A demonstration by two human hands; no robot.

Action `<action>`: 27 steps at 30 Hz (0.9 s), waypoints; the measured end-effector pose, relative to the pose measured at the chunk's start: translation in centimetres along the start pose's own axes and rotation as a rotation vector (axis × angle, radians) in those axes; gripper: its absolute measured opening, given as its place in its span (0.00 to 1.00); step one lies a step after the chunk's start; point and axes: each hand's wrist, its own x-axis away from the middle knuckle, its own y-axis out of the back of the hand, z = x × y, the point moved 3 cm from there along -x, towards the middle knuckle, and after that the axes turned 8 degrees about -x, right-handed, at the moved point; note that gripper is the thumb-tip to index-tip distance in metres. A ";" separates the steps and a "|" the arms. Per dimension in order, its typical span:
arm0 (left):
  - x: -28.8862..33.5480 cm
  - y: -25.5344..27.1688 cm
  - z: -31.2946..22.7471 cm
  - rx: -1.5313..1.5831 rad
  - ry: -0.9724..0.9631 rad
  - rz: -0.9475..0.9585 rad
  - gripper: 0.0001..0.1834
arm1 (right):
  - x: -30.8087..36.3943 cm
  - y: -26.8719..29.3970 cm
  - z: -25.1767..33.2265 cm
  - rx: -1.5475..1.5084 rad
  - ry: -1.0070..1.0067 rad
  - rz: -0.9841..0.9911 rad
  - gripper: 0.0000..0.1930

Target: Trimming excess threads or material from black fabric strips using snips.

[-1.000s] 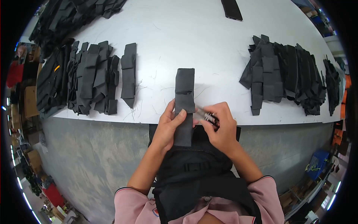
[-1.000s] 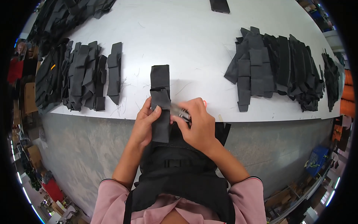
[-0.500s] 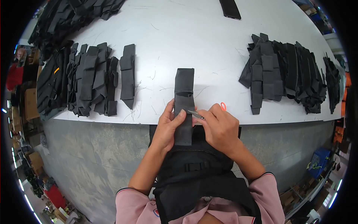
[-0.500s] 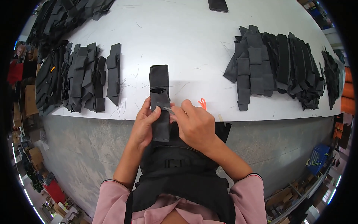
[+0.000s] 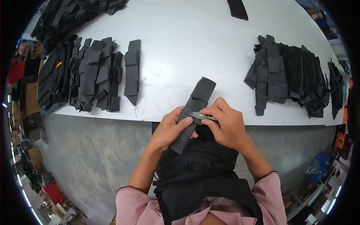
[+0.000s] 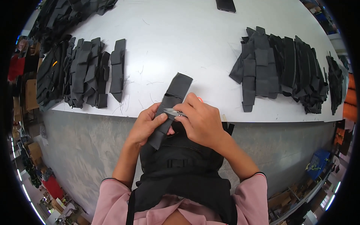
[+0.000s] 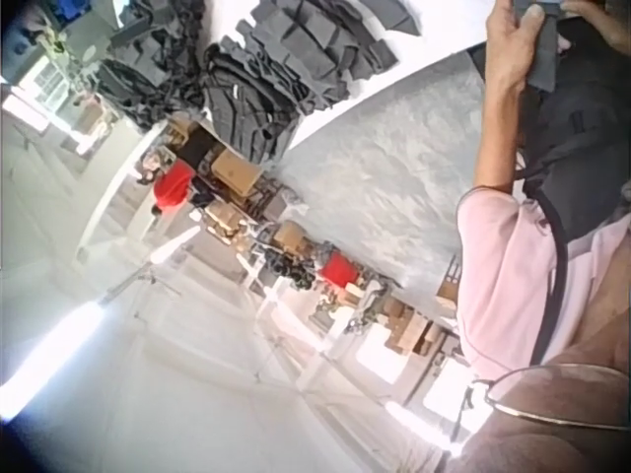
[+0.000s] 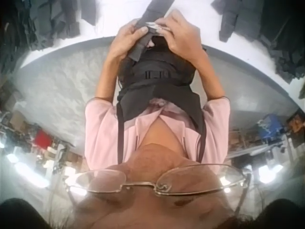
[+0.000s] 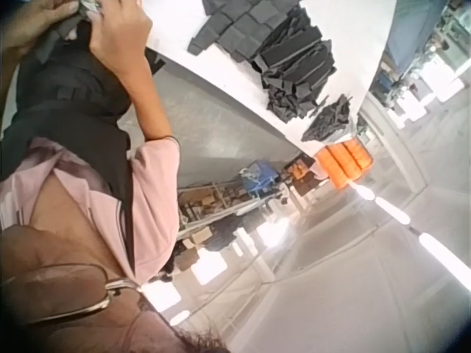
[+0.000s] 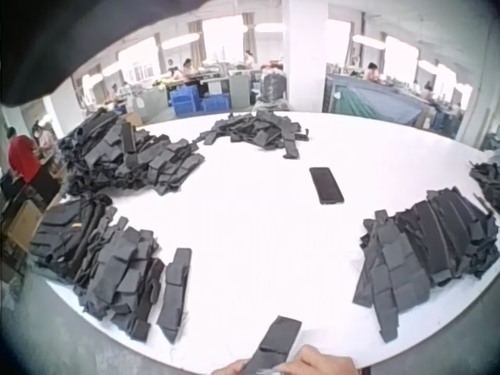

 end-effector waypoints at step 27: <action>0.3 -0.3 -0.1 -0.056 0.009 0.023 0.20 | 2.4 0.0 0.0 -0.230 -0.025 -0.196 0.15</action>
